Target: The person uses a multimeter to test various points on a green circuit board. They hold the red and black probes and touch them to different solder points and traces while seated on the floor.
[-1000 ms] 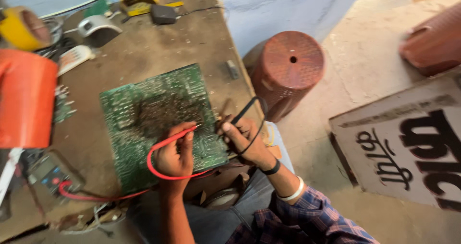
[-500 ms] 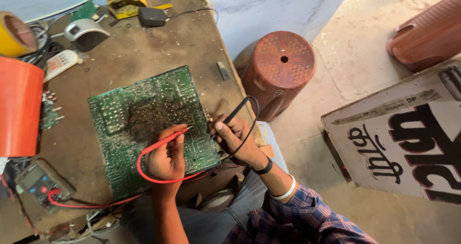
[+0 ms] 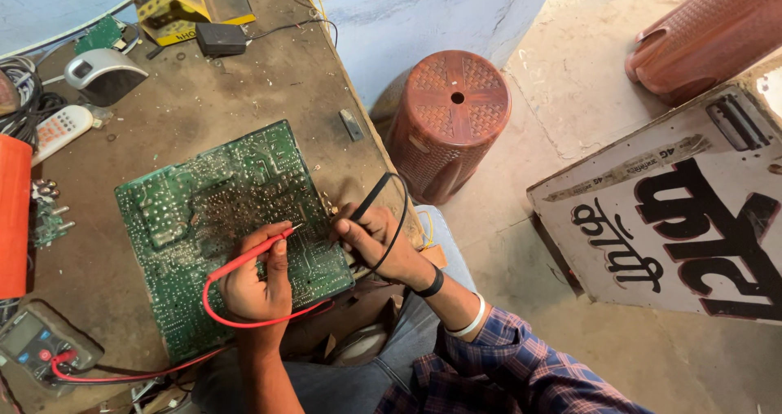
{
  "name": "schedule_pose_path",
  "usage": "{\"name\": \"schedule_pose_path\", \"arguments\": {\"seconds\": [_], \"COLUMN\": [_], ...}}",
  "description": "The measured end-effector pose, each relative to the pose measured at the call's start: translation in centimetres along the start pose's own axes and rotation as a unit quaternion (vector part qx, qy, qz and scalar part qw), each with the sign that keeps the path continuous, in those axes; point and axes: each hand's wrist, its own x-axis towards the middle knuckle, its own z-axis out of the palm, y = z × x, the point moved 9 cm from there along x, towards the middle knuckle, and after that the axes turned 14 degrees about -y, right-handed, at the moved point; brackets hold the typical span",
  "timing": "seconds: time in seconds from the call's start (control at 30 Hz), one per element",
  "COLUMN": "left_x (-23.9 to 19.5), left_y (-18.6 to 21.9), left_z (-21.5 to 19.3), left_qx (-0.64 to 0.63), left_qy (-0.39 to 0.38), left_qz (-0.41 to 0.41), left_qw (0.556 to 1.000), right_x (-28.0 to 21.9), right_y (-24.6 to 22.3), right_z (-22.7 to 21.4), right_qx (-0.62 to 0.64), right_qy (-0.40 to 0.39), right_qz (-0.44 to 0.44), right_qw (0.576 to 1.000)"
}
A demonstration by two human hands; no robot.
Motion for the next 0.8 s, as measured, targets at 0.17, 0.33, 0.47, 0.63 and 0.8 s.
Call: {"name": "schedule_pose_path", "arguments": {"seconds": [0.17, 0.33, 0.47, 0.63, 0.8], "left_x": [0.0, -0.2, -0.6, -0.4, -0.4], "left_y": [0.4, -1.4, -1.0, -0.9, -0.7], "left_z": [-0.1, 0.6, 0.1, 0.2, 0.1], "left_qx": [0.007, -0.044, -0.045, -0.053, -0.057], "left_qy": [0.005, -0.004, -0.004, -0.016, -0.009], "left_qz": [0.042, -0.035, 0.008, 0.005, 0.016], "left_qw": [0.999, 0.998, 0.999, 0.998, 0.998], "right_x": [-0.3, -1.3, -1.2, -0.5, -0.7], "right_y": [0.7, 1.2, 0.9, 0.2, -0.4], "right_z": [-1.1, -2.9, -1.3, -1.1, -1.1], "right_qx": [-0.017, -0.124, 0.011, 0.073, -0.035], "right_qy": [0.061, 0.103, 0.068, 0.083, 0.068], "right_qz": [0.015, 0.094, 0.030, -0.004, 0.030], "right_qw": [0.998, 0.982, 0.997, 0.994, 0.997]}}
